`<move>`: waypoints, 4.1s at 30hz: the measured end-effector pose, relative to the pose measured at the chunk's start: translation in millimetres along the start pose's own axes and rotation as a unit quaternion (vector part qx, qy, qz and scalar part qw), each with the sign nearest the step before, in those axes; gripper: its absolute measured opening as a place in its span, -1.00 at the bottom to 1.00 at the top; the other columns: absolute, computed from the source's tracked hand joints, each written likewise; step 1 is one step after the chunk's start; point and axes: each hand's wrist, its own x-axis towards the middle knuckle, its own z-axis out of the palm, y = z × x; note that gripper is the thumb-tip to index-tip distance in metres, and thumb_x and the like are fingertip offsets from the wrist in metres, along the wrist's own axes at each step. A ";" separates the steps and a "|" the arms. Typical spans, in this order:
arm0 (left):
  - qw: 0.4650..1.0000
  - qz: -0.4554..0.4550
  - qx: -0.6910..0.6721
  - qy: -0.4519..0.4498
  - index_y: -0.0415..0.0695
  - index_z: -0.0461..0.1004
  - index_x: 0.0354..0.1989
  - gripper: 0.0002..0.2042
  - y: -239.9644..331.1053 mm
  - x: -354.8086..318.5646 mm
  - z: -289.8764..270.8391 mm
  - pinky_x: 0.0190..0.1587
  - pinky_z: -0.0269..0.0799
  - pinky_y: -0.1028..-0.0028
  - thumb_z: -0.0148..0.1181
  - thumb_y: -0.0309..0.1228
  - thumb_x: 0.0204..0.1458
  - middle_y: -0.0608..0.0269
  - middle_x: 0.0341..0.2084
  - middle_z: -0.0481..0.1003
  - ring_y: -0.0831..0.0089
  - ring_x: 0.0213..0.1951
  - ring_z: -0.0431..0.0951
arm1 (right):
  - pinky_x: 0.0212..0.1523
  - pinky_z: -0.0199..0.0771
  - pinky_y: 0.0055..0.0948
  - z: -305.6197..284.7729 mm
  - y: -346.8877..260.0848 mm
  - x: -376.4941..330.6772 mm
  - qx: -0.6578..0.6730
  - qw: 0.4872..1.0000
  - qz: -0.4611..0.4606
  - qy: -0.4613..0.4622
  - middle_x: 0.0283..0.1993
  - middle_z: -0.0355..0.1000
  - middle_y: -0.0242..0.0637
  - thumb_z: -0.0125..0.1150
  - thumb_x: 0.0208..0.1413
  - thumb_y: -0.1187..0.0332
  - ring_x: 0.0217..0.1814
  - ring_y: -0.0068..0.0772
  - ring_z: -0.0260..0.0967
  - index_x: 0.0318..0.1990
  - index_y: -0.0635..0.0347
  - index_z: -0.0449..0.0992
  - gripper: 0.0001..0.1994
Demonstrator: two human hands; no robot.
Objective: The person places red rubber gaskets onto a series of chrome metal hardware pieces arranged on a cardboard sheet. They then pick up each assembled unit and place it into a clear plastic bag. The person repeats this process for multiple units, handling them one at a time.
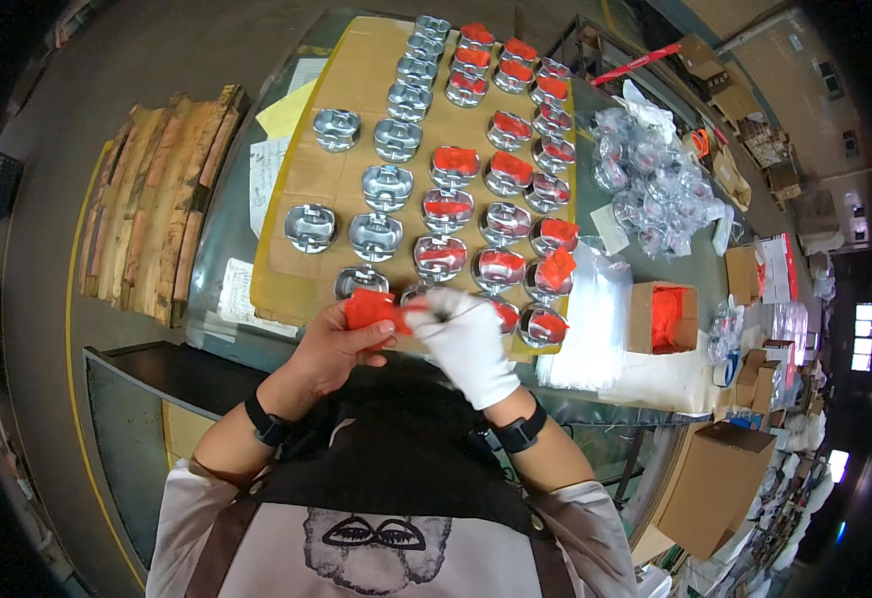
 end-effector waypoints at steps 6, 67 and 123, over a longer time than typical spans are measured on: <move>0.984 0.009 -0.176 0.002 -0.16 0.40 0.04 -0.73 -13.6 -2.7 -21.0 -0.15 0.57 0.27 0.10 -0.45 0.17 0.14 -0.14 0.53 0.30 -0.08 0.55 | -0.42 0.46 -0.36 10.6 24.8 23.1 -0.612 0.777 -0.148 -0.027 -0.49 0.41 -0.27 0.16 -0.07 0.45 -0.38 -0.24 0.46 -0.47 0.20 0.44 -0.96; 0.976 0.191 0.008 0.108 -0.24 0.37 -0.05 -0.71 79.5 49.2 -29.2 -0.43 0.50 0.60 0.24 -0.57 0.07 0.18 -0.34 0.56 0.57 -0.38 0.55 | -0.39 0.44 -0.51 -3.3 -69.7 160.5 -0.050 0.959 -0.080 -0.269 -0.44 0.50 -0.25 0.33 -0.12 0.40 -0.44 -0.58 0.43 -0.11 0.41 0.52 -0.62; 0.864 0.408 -0.059 0.289 -0.19 0.41 -0.11 -0.84 52.9 19.5 67.4 -0.40 0.36 0.65 0.11 -0.48 0.16 0.33 -0.37 0.48 0.62 -0.38 0.48 | -0.23 0.48 -0.20 3.4 -54.2 -41.9 -0.126 0.916 -0.271 -0.268 -0.36 0.52 -0.06 0.33 -0.12 -0.05 -0.30 -0.05 0.51 -0.18 0.21 0.52 -0.50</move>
